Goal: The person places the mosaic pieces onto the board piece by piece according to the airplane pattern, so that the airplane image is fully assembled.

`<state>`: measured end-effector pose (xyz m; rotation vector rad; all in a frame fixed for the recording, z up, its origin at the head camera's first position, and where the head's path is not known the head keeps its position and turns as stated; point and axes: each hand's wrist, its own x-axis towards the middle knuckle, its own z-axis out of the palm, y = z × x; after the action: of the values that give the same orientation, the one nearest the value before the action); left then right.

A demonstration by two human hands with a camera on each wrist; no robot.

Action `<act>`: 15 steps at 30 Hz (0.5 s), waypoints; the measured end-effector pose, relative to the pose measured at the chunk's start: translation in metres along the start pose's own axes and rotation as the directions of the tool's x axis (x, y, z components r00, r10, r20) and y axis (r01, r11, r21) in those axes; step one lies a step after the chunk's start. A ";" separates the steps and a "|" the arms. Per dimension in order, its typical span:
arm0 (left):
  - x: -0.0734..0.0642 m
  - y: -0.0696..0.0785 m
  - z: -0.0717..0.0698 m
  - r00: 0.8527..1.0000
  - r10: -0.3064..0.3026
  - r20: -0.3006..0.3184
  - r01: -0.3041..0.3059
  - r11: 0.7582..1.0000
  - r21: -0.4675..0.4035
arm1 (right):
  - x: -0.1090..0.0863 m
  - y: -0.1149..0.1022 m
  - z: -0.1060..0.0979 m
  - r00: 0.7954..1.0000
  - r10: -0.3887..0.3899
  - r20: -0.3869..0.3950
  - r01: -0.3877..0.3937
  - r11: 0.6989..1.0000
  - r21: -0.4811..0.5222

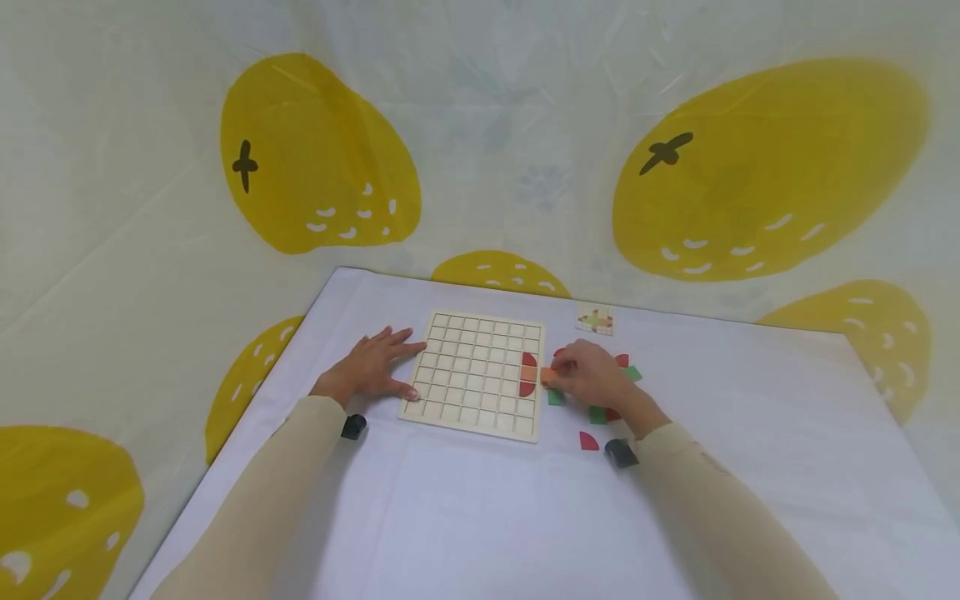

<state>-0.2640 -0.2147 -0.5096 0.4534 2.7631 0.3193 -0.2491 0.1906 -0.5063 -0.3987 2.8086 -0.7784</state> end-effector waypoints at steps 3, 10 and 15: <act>0.001 -0.001 0.000 1.000 -0.002 0.005 0.002 1.000 0.009 | 0.001 -0.002 0.002 1.000 -0.005 -0.002 0.005 1.000 0.007; 0.002 0.000 -0.001 1.000 -0.001 0.006 0.001 1.000 0.011 | 0.000 -0.008 0.006 1.000 0.001 0.007 -0.001 1.000 0.030; 0.000 0.001 -0.002 1.000 0.011 0.004 -0.011 1.000 0.022 | 0.002 -0.007 0.011 0.999 -0.044 0.001 0.044 0.999 0.031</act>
<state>-0.2646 -0.2139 -0.5074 0.4739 2.7638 0.2907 -0.2463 0.1790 -0.5117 -0.4573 2.7906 -0.8295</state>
